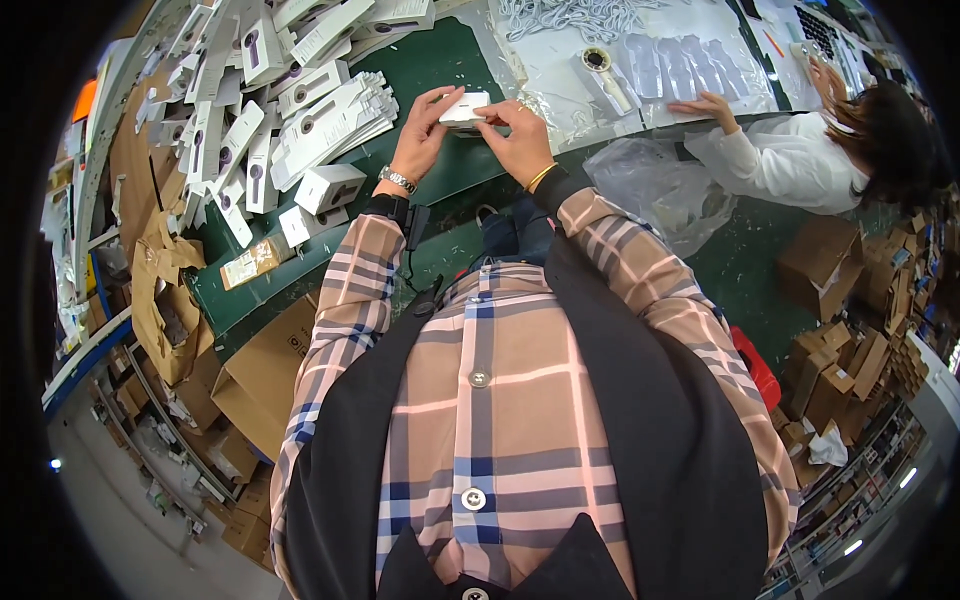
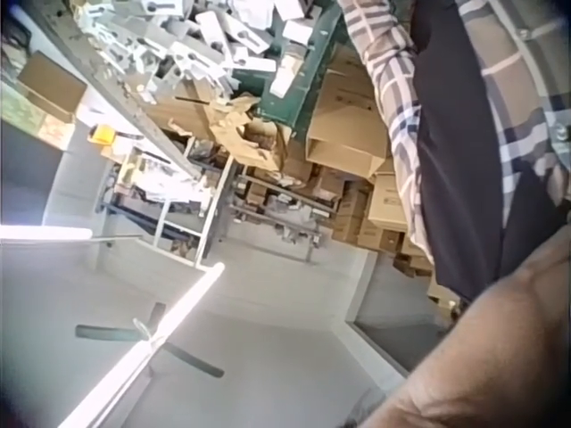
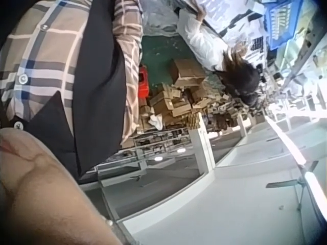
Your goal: The person packs a camera into a box, inserts a cable and a manual, and closes the lid. After repeating this process, they place the boxed items into a larger shipping carton and tighten a wrist strap.
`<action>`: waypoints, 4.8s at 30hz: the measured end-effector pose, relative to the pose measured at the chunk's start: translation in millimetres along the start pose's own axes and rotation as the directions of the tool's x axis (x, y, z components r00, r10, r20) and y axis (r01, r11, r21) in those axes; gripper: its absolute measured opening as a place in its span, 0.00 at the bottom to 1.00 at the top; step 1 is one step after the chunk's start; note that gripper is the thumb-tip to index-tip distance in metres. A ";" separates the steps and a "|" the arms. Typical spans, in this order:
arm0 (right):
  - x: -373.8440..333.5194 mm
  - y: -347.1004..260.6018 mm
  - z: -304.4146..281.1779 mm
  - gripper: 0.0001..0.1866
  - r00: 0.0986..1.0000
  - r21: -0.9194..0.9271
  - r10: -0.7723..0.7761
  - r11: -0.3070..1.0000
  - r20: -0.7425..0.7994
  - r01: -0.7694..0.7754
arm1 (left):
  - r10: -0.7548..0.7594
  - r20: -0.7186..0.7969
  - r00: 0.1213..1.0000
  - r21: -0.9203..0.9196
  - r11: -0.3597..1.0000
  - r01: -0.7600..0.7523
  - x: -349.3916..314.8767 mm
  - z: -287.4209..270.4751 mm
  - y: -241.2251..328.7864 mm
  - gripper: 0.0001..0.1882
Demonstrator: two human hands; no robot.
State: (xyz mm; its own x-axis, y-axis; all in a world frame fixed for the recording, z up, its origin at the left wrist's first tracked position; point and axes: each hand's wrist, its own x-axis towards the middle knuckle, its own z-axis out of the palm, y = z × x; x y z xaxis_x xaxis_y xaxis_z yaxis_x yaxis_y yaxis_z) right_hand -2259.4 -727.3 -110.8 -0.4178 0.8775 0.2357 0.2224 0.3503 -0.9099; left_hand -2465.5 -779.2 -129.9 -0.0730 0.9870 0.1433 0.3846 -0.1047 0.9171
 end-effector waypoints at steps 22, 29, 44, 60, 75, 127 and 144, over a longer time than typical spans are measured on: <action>3.3 27.9 0.5 0.12 0.989 -0.077 -0.145 0.986 0.020 0.146 | 0.051 0.009 0.999 0.212 0.976 -0.052 1.0 20.8 -0.8 0.40; 18.1 16.9 -8.6 0.07 0.952 0.280 0.232 0.918 0.200 -0.283 | -0.074 -0.020 0.997 0.128 0.989 0.076 -2.2 15.2 23.3 0.40; -24.5 -20.9 -27.2 0.05 0.866 0.388 0.338 0.791 0.368 -0.473 | -0.508 0.172 0.844 -0.111 0.842 0.529 -49.9 13.8 81.0 0.37; -12.9 -20.9 -46.9 0.11 0.902 -0.018 -0.361 0.927 0.236 0.376 | -0.480 0.195 0.855 -0.184 0.839 0.513 -45.4 14.9 80.7 0.35; -0.5 -22.7 -40.2 0.09 0.968 0.283 -0.093 0.959 0.232 0.024 | -0.482 0.178 0.858 -0.235 0.826 0.512 -40.3 11.9 83.3 0.36; 56.4 13.2 -67.8 0.08 0.922 0.159 0.238 0.942 0.304 -0.295 | -0.094 -0.351 0.932 0.617 0.726 0.305 -49.3 -45.8 59.7 0.36; 194.4 122.9 -7.3 0.17 0.761 0.333 0.563 0.685 0.322 -0.648 | -0.113 -0.587 0.802 0.702 0.422 0.573 -65.5 -79.4 54.8 0.31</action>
State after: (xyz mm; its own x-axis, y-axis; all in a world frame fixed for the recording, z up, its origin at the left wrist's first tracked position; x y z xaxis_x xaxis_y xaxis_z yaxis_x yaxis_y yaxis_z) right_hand -2306.8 -511.3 -174.3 -0.4766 0.7591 -0.4434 0.1301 -0.4379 -0.8896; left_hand -2512.8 -859.3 -59.5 -0.6419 0.7316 0.2295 0.7667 0.6076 0.2075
